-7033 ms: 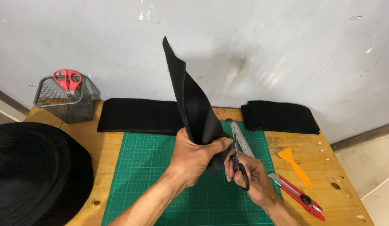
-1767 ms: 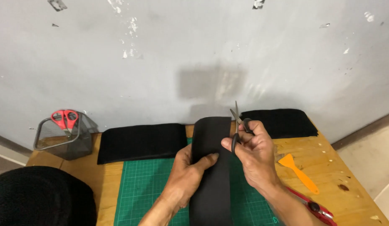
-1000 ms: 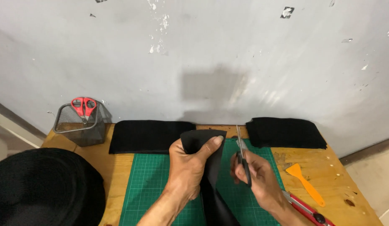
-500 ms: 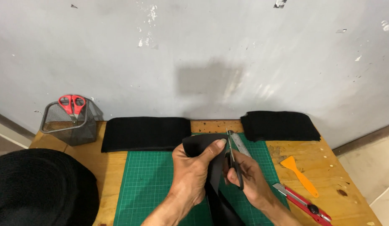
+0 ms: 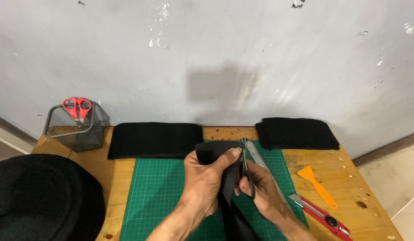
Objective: The person is using scissors to carefully trim the edges of a piece of black material on a cutting mat.
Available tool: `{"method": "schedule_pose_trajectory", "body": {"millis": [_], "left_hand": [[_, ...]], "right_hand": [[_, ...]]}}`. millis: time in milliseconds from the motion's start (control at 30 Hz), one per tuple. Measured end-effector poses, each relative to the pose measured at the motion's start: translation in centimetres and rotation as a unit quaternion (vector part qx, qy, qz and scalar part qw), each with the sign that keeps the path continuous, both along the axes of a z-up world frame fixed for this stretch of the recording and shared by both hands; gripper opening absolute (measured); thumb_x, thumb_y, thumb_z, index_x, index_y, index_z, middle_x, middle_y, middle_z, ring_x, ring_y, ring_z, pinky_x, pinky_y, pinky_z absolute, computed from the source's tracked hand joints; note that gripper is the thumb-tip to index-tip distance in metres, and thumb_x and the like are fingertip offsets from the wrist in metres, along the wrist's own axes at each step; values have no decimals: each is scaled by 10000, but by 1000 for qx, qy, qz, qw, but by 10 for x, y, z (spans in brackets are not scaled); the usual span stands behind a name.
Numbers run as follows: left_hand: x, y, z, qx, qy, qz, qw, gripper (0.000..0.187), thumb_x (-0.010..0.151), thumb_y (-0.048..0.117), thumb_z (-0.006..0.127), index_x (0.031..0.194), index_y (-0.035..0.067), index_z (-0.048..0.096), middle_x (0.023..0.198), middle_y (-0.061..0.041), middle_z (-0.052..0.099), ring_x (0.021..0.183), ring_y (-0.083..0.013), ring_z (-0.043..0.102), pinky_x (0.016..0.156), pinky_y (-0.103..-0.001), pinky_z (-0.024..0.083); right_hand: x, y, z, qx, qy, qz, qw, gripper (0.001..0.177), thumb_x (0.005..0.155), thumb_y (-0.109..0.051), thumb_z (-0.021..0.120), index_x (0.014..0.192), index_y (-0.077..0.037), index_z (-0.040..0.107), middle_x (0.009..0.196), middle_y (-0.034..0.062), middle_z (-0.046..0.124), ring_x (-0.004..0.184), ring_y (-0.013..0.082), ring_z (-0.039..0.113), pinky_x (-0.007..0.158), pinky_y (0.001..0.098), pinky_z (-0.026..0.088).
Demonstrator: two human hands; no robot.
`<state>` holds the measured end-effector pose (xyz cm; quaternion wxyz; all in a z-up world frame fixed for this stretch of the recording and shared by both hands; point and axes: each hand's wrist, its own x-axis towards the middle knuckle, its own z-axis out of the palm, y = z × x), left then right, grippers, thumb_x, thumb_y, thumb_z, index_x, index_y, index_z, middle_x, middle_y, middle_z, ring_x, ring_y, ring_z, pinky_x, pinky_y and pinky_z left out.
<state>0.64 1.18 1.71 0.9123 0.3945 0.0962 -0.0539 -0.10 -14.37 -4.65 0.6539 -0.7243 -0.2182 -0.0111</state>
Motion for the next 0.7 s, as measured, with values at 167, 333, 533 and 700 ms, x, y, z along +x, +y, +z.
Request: {"method": "schedule_pose_trajectory", "body": {"millis": [167, 333, 533, 700], "left_hand": [[0, 1, -2, -4, -9, -4, 1000, 230, 815, -31, 836, 707, -57, 634, 563, -231, 657, 314, -321, 555, 241, -378, 452], [-1, 3, 3, -3, 8, -15, 1000, 243, 829, -31, 833, 699, -67, 630, 537, -231, 641, 304, -301, 551, 242, -356, 451], [1, 0, -1, -13, 32, 11, 999, 224, 834, -7, 828, 785, -61, 616, 560, -254, 647, 283, -319, 524, 220, -378, 428], [1, 0, -2, -4, 20, 24, 1000, 200, 804, -32, 840, 791, -43, 640, 584, -217, 645, 305, -291, 529, 219, -364, 425]], "right_hand": [[-2, 3, 2, 6, 9, -4, 1000, 555, 927, -626, 613, 952, -75, 671, 685, 23, 604, 607, 126, 584, 569, 270, 448], [-3, 6, 0, 13, 17, -12, 1000, 546, 925, -624, 616, 935, -81, 677, 667, 23, 618, 607, 126, 569, 586, 279, 443], [-3, 9, -5, 30, 18, -8, 999, 534, 930, -624, 617, 899, -92, 649, 673, 28, 579, 599, 131, 532, 577, 287, 398], [0, 7, -14, 59, 13, 5, 998, 532, 932, -602, 654, 945, -70, 655, 717, 30, 574, 615, 135, 556, 566, 274, 415]]}}
